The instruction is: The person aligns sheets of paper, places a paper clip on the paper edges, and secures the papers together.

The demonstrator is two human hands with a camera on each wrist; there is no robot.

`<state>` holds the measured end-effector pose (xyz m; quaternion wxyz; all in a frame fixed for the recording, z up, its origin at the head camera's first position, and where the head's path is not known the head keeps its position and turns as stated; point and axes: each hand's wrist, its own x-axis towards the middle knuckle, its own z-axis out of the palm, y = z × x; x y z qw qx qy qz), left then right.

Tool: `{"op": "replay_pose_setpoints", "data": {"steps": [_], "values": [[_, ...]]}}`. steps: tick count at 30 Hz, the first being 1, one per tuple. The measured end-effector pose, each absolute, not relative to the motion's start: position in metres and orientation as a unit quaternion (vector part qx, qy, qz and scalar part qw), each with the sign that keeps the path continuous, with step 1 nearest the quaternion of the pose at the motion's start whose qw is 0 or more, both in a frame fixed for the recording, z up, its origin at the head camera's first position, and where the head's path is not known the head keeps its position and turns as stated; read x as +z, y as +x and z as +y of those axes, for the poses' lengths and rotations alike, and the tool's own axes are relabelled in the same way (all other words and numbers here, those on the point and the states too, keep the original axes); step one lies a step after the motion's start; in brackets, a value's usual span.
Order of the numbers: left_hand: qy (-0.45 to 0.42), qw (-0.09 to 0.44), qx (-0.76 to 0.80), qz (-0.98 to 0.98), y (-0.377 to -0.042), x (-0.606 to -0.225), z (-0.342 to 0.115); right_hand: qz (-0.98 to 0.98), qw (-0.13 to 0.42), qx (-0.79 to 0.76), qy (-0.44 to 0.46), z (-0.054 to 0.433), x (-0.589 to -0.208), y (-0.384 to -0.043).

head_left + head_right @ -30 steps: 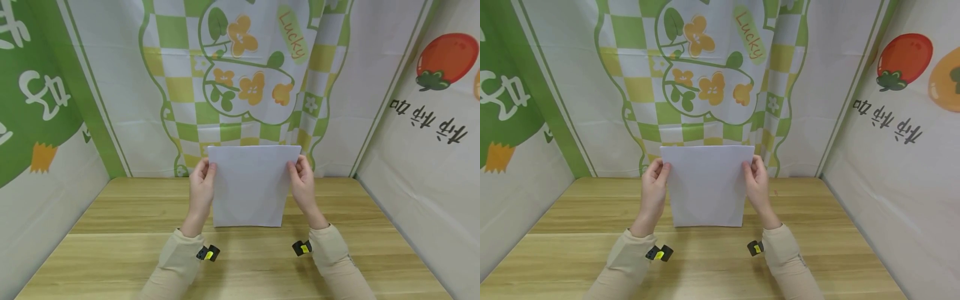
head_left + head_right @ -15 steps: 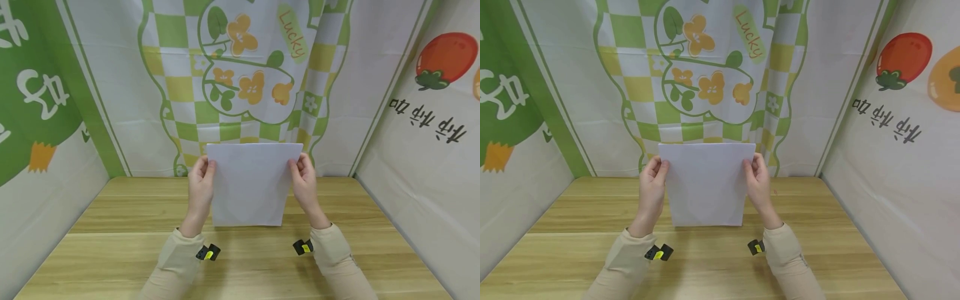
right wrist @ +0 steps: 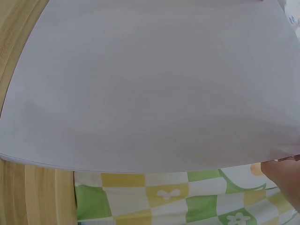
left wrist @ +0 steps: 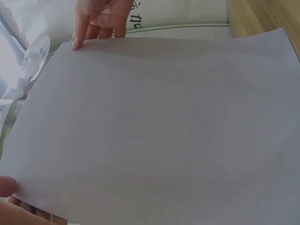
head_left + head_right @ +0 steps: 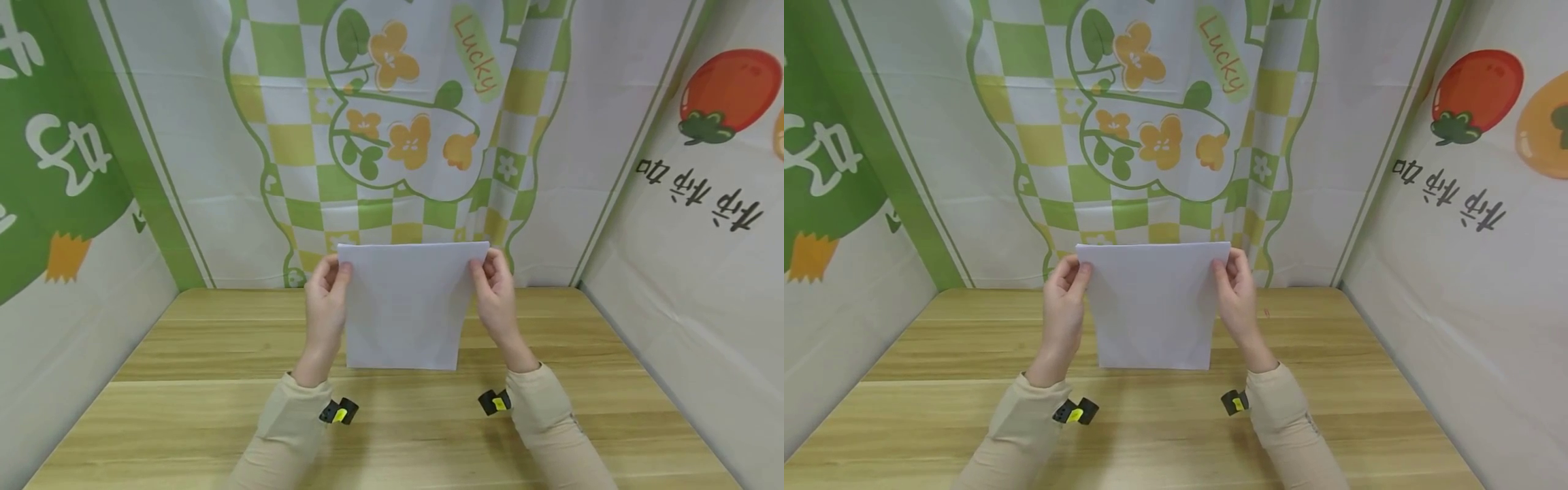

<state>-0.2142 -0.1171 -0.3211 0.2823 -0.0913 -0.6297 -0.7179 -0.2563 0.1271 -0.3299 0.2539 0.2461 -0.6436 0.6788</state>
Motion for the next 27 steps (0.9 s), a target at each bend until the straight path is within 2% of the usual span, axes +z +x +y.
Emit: {"op": "replay_pose_setpoints", "data": {"steps": [27], "values": [[-0.090,0.284,-0.716,-0.631,-0.2185,-0.3129,-0.1222,-0.655,0.271,0.663,0.239,0.1249,-0.3226,-0.2588]]}}
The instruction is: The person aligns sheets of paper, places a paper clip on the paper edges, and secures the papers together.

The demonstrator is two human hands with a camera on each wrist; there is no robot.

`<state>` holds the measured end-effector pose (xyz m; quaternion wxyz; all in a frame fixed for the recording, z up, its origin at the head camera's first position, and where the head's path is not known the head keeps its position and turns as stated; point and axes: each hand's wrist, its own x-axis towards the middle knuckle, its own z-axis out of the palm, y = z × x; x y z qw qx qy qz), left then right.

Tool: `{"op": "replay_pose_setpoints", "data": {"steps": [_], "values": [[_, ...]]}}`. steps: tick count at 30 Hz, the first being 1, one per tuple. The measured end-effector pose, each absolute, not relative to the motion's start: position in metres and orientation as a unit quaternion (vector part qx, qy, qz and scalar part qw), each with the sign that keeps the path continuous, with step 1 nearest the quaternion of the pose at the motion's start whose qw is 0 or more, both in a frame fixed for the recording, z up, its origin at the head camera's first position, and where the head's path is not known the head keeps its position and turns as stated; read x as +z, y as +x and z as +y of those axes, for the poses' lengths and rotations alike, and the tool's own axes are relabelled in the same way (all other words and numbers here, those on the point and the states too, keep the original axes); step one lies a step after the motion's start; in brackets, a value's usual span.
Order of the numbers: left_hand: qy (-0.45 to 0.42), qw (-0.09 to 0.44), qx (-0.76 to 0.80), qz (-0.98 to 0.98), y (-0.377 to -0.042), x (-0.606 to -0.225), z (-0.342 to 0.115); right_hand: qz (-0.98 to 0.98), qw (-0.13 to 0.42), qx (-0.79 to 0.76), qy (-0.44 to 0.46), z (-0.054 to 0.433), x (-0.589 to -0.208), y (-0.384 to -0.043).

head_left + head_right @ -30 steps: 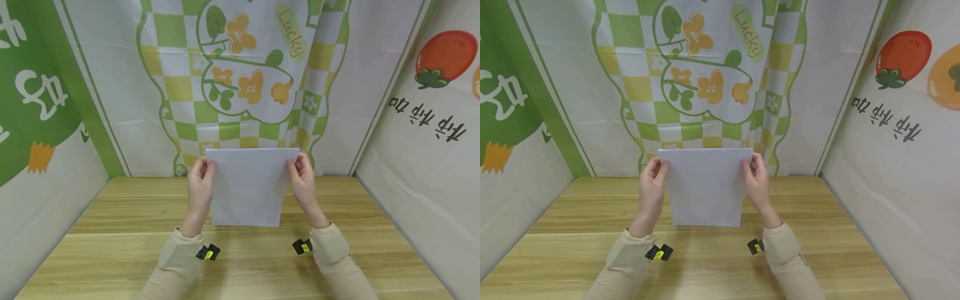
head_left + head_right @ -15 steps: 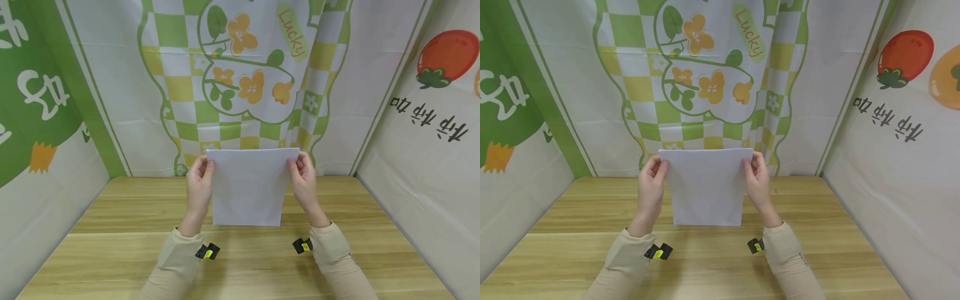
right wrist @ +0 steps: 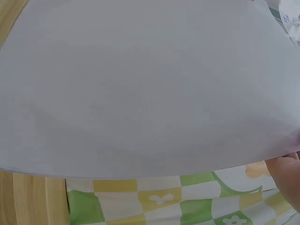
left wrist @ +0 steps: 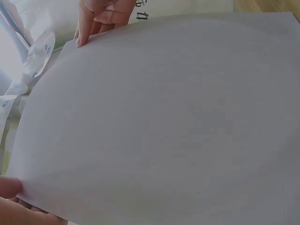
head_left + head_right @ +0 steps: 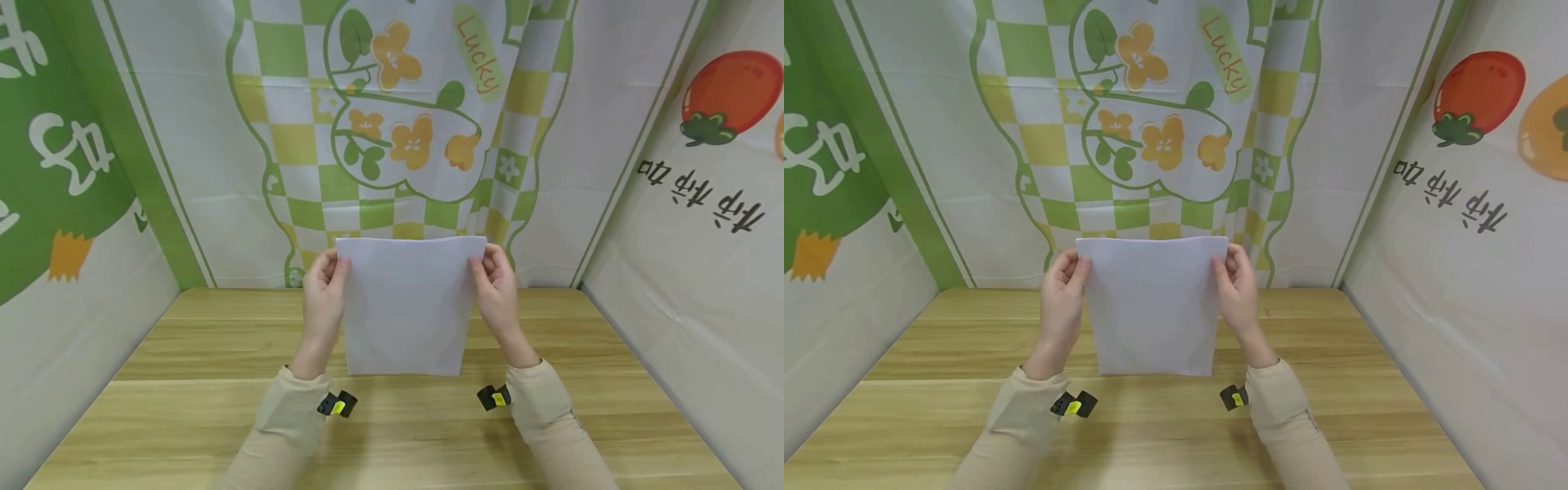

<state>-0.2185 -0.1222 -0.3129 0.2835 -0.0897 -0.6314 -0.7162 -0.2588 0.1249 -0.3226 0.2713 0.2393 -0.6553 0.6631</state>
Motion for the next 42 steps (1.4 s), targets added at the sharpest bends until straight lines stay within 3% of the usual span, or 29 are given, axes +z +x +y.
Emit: {"op": "replay_pose_setpoints", "data": {"steps": [13,42], "values": [[-0.090,0.289,-0.720,-0.624,-0.221,-0.307,-0.122,-0.650,0.252,0.676,0.240,0.126,-0.315,-0.259],[-0.092,0.290,-0.718,-0.626,-0.223,-0.309,-0.117,-0.633,0.266,0.689,0.233,0.125,-0.317,-0.262]]}}
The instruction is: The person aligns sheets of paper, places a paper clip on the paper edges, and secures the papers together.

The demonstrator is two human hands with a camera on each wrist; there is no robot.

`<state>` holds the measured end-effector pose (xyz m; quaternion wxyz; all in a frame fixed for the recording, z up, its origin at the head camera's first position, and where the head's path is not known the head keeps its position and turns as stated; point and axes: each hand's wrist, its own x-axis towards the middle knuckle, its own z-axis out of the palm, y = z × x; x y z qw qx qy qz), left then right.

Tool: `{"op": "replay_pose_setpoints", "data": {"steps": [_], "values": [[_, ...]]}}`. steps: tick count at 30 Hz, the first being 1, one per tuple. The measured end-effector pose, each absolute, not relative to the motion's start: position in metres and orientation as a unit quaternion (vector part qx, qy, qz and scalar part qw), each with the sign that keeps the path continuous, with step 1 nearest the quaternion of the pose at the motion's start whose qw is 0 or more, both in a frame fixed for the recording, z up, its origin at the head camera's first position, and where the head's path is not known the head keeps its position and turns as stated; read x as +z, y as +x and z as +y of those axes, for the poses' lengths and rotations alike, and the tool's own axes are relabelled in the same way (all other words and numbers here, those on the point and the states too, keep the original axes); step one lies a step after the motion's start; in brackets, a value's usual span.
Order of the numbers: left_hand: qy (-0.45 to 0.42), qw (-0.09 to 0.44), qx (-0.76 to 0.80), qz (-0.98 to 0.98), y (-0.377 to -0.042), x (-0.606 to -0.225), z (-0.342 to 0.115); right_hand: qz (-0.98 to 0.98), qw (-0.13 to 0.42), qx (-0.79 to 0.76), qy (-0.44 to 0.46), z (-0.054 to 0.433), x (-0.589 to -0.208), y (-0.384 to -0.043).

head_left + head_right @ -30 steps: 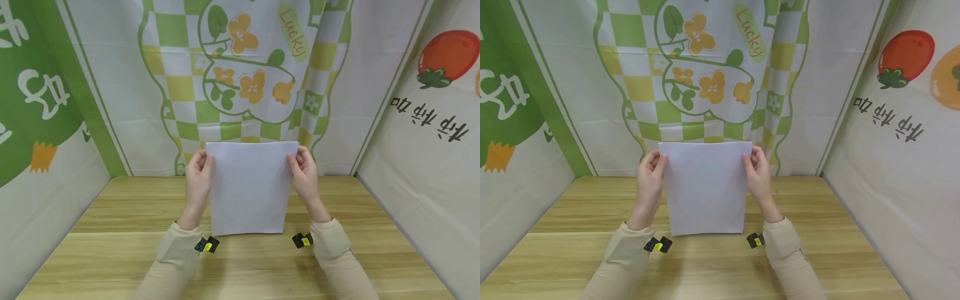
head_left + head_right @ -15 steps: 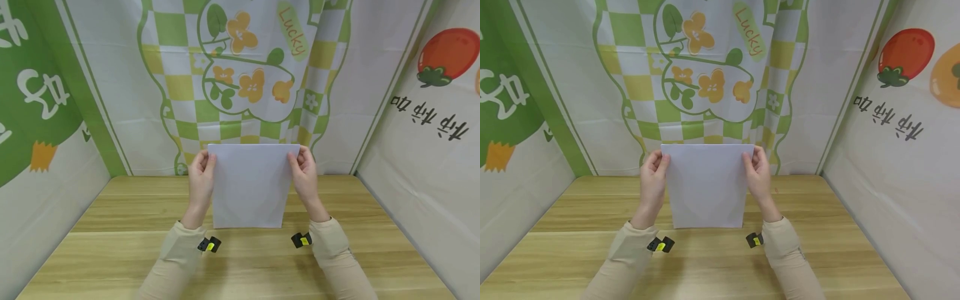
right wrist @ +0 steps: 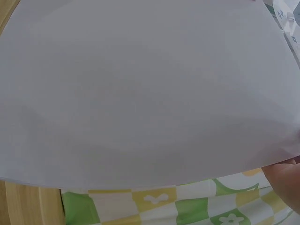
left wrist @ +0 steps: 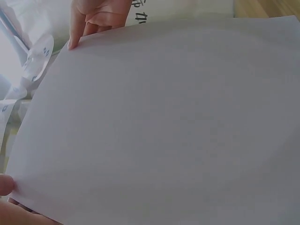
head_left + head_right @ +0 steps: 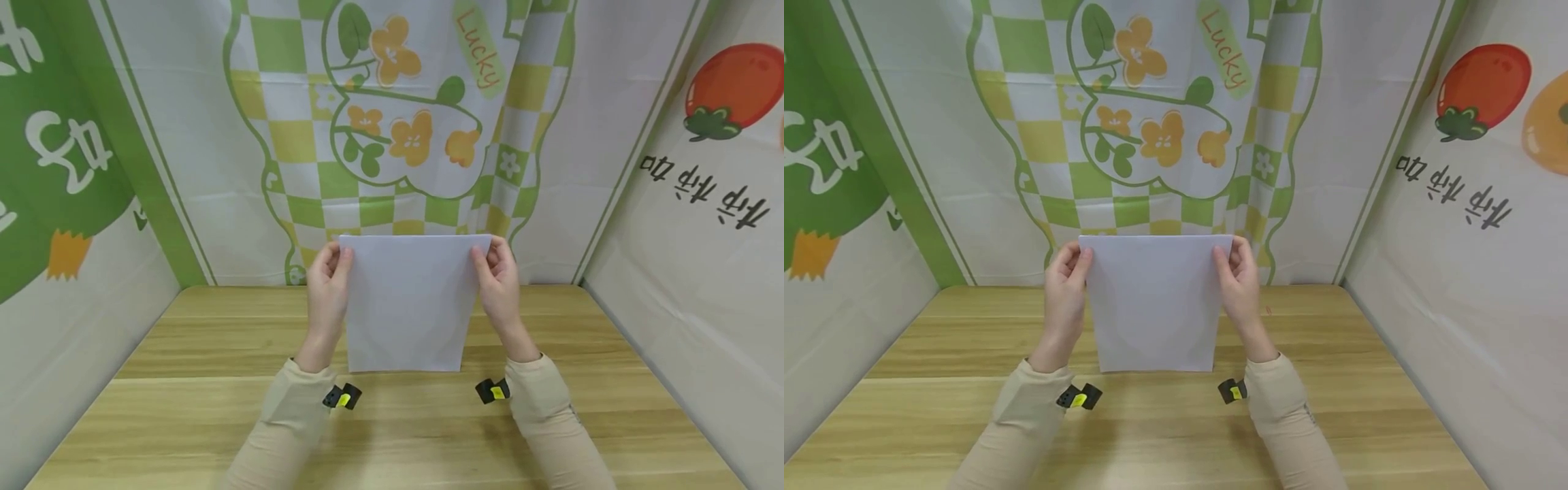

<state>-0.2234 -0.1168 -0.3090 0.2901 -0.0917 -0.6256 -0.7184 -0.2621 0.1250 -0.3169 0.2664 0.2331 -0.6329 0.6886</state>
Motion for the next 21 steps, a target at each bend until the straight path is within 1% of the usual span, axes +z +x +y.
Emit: {"op": "replay_pose_setpoints", "data": {"steps": [11,21], "values": [[-0.109,0.291,-0.721,-0.620,-0.2221,-0.3063,-0.1118,-0.633,0.276,0.685,0.233,0.1228,-0.3130,-0.2617],[-0.097,0.296,-0.723,-0.617,-0.2187,-0.3012,-0.1087,-0.635,0.284,0.679,0.234,0.1218,-0.3107,-0.2614]]}}
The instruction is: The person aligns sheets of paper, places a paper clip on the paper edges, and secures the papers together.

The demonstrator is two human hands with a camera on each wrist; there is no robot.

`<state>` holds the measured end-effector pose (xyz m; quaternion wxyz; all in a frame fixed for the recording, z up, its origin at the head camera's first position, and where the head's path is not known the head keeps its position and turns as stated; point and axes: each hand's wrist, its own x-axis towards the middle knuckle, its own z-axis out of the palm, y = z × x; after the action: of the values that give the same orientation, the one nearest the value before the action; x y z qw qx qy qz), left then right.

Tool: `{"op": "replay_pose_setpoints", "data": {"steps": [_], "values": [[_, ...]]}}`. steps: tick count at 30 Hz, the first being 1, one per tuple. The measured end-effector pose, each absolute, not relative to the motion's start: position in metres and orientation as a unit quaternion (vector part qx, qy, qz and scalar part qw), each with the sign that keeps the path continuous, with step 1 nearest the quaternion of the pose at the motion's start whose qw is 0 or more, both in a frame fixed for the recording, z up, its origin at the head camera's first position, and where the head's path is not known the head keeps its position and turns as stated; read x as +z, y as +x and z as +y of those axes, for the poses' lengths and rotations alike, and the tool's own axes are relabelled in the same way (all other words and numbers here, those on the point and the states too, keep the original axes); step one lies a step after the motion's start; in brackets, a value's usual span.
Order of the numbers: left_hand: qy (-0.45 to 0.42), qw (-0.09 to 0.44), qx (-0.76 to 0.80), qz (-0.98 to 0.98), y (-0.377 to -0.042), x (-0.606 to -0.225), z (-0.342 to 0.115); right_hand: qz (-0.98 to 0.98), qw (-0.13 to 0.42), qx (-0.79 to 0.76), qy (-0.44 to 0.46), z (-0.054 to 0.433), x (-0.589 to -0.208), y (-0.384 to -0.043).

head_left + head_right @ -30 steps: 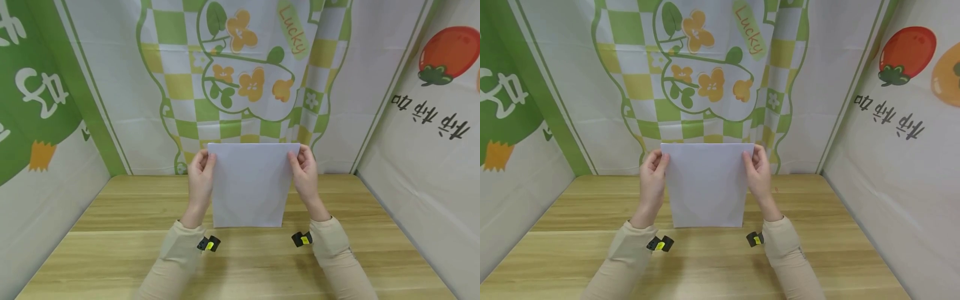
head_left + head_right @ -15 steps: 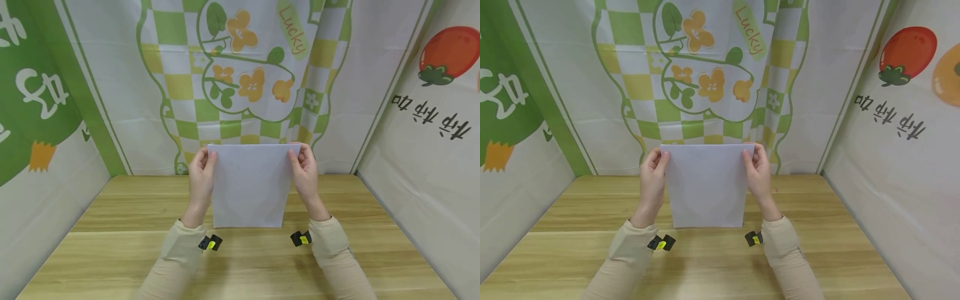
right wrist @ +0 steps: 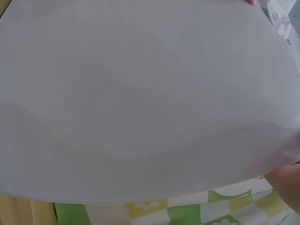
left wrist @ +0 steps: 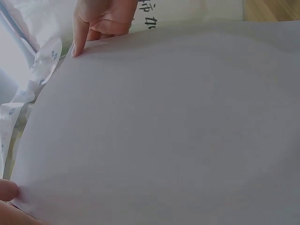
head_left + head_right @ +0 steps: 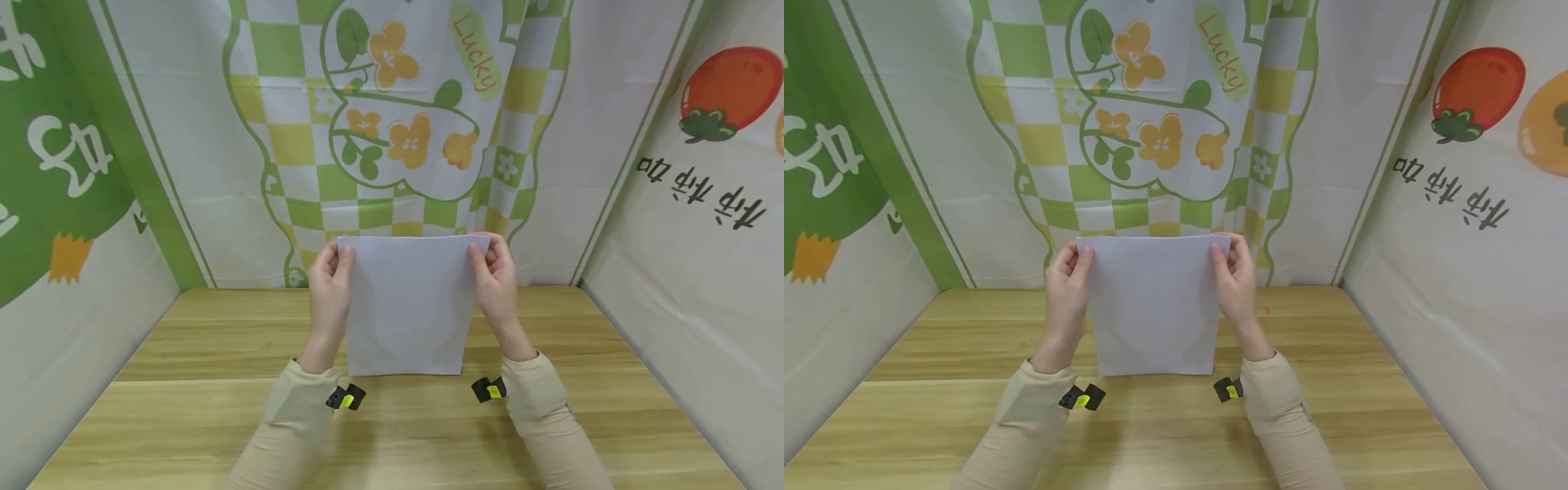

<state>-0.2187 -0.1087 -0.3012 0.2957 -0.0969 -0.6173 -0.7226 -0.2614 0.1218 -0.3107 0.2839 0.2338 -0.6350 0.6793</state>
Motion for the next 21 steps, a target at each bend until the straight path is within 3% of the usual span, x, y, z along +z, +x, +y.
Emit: {"op": "replay_pose_setpoints", "data": {"steps": [21], "values": [[-0.098,0.299,-0.725,-0.612,-0.2182,-0.2992,-0.1106,-0.634,0.277,0.683,0.234,0.1204,-0.3078,-0.2580]]}}
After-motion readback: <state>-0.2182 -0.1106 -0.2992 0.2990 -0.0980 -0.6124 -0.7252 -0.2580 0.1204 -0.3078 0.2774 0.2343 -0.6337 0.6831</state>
